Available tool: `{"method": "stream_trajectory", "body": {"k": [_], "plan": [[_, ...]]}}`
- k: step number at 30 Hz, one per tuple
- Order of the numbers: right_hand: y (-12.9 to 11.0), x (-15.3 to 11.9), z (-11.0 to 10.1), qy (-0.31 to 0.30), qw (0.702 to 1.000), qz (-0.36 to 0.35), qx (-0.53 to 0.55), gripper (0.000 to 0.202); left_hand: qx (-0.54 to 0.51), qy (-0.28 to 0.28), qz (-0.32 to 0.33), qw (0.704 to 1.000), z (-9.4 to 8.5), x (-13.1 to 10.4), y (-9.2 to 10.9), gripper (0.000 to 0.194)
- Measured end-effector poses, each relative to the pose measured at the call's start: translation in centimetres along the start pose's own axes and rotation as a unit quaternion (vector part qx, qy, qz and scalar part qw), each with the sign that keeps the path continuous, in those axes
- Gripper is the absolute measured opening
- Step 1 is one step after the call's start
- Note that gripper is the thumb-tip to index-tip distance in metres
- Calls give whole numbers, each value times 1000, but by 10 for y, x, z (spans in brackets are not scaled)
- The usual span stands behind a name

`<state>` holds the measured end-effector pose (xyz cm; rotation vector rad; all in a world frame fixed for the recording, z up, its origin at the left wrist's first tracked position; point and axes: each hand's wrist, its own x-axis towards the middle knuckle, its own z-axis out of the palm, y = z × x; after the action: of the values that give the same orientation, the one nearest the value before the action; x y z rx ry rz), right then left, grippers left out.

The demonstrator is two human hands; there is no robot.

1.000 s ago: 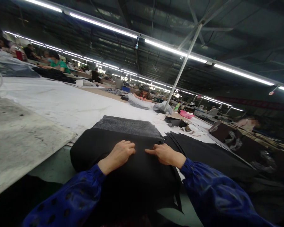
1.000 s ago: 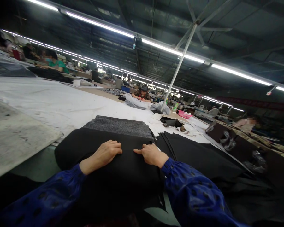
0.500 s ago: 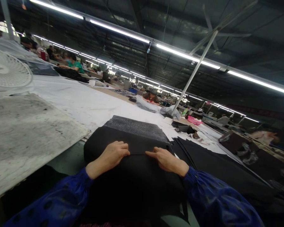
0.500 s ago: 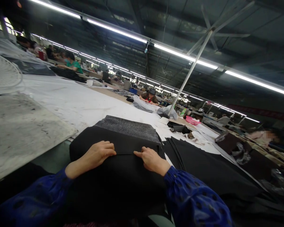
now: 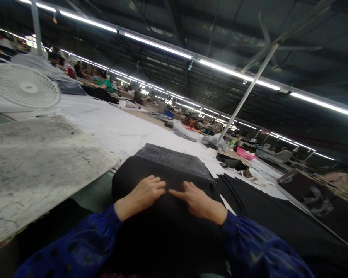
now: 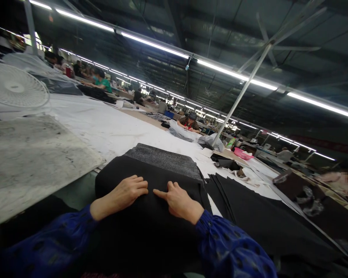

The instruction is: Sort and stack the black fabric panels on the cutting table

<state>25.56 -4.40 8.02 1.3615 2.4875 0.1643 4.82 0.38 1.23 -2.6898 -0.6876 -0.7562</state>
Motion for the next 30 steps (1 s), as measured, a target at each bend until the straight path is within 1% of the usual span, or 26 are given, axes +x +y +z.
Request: {"method": "stream_trajectory", "body": {"k": [2,3,5,8,11,14,16,19,21,22,23,25,27,28,30], "plan": [[-4,5,5,22,1000,16,-12,72,-6,-14,-18,1000,-3,0,2,18],[-3,6,8,30,999,22,-14,73,-5,-18,-40,999,-5,-1,3,19],[1,8,14,40,999,17,-5,72,3,-15,-107,994,-10,-11,6,23],[14,7,20,56,998,-5,40,60,21,5,-214,977,-16,-44,7,30],[29,3,22,79,990,-22,116,45,9,4,-278,961,-18,-83,4,30],[52,-3,25,90,977,-1,193,44,-37,15,-328,944,-23,-109,0,27],[73,-8,31,89,967,28,239,47,-74,35,-354,932,-29,-116,-2,26],[103,-18,43,74,946,78,305,46,-128,53,-368,919,-39,-117,-5,28],[115,-28,46,45,933,99,343,37,-155,53,-371,914,-44,-119,-10,29],[117,-35,44,30,927,102,359,30,-165,53,-374,911,-47,-120,-14,29],[116,-44,39,18,923,98,373,26,-176,53,-380,907,-50,-121,-17,29],[110,-66,20,6,909,79,409,28,-209,53,-398,892,-60,-123,-24,28],[102,-95,-11,14,889,68,453,34,-274,42,-414,867,-75,-118,-26,27],[101,-110,-29,22,878,73,473,36,-313,32,-418,852,-84,-112,-25,27],[108,-138,-66,63,875,93,470,38,-363,50,-422,829,-100,-91,-20,29]]}}
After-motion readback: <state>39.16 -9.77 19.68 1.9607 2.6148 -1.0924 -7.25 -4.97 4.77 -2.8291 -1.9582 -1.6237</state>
